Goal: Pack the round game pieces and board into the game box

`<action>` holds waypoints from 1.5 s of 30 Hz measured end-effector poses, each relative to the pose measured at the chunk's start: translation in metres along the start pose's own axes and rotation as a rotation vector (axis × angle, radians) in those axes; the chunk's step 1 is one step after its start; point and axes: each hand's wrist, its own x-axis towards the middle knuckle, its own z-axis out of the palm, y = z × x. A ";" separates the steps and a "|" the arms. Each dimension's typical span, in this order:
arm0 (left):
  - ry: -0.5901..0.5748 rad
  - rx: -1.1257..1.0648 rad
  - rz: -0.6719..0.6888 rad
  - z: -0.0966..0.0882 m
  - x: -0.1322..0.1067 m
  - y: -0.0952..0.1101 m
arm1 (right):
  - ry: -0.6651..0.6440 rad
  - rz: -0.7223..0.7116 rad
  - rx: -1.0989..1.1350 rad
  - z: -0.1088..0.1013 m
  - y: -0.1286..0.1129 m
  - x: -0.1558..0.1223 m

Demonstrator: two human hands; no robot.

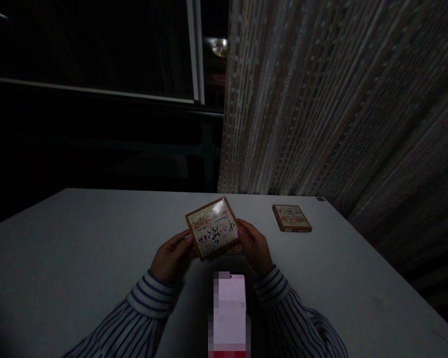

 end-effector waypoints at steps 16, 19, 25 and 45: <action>0.070 0.044 0.021 0.004 -0.003 0.006 | -0.050 -0.068 0.004 -0.002 0.000 -0.001; 0.072 0.057 0.032 0.004 -0.003 0.007 | -0.048 -0.059 0.021 -0.001 -0.001 -0.002; 0.080 0.048 0.059 0.004 -0.002 0.006 | -0.037 0.013 0.097 0.000 0.003 -0.001; 0.115 -0.024 0.006 0.009 -0.005 0.011 | -0.170 0.212 0.240 0.006 0.008 -0.002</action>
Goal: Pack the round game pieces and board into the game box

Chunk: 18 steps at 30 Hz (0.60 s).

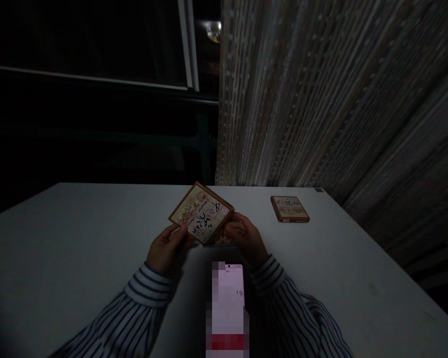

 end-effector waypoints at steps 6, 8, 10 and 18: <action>-0.043 -0.030 -0.028 0.001 -0.001 -0.005 | -0.062 -0.015 -0.011 0.000 0.000 0.001; -0.058 -0.036 -0.021 0.002 -0.001 -0.007 | -0.081 -0.016 -0.018 0.000 0.000 0.000; -0.059 -0.037 -0.018 0.002 0.000 -0.008 | -0.080 -0.011 -0.019 0.001 0.000 0.000; -0.115 -0.059 0.009 0.007 -0.006 -0.009 | -0.111 0.001 0.071 0.006 -0.005 -0.002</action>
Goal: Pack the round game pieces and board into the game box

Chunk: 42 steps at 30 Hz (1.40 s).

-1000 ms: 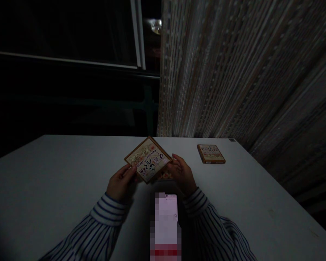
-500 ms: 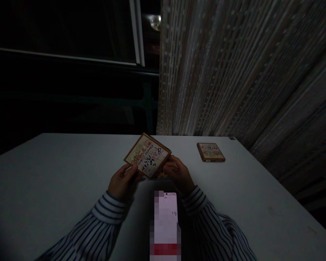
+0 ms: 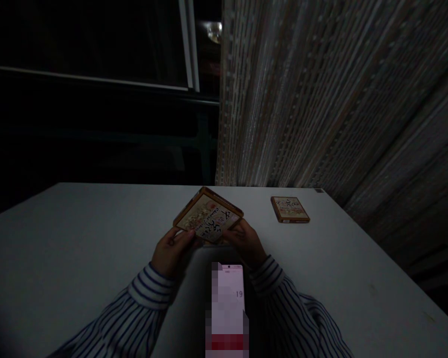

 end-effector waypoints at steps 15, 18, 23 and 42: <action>0.089 0.185 0.279 -0.005 -0.001 0.013 | 0.004 -0.075 -0.079 -0.005 0.000 0.001; 0.114 0.216 0.324 -0.004 -0.003 0.016 | -0.009 -0.094 -0.144 -0.007 0.002 0.001; 0.136 0.339 0.372 -0.006 -0.004 0.018 | -0.006 -0.093 -0.213 -0.009 0.007 0.001; 0.122 0.353 0.376 -0.004 -0.006 0.018 | 0.042 -0.166 -0.283 -0.009 0.000 0.000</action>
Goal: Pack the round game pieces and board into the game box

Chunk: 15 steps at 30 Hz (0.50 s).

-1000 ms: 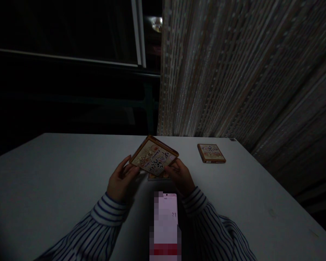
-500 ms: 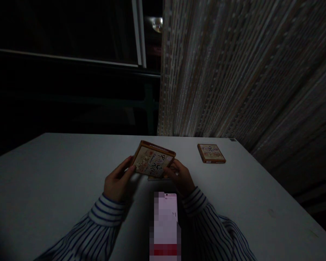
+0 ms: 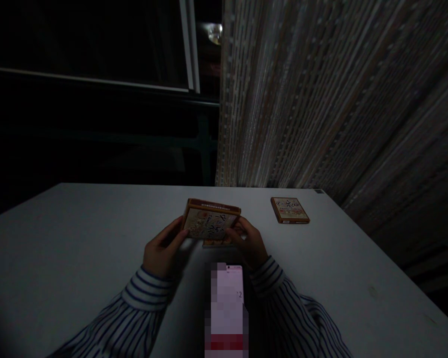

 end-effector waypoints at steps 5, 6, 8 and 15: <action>-0.013 0.002 0.001 0.000 0.001 -0.003 | 0.025 -0.011 0.003 -0.001 0.000 0.001; -0.020 -0.003 -0.006 0.000 0.001 -0.004 | 0.039 -0.012 0.001 -0.001 0.001 0.001; -0.035 -0.017 -0.024 0.000 0.001 -0.004 | 0.074 -0.014 -0.006 -0.001 0.001 0.001; -0.008 -0.056 -0.136 0.001 0.003 -0.004 | 0.104 -0.036 0.003 -0.002 0.007 0.000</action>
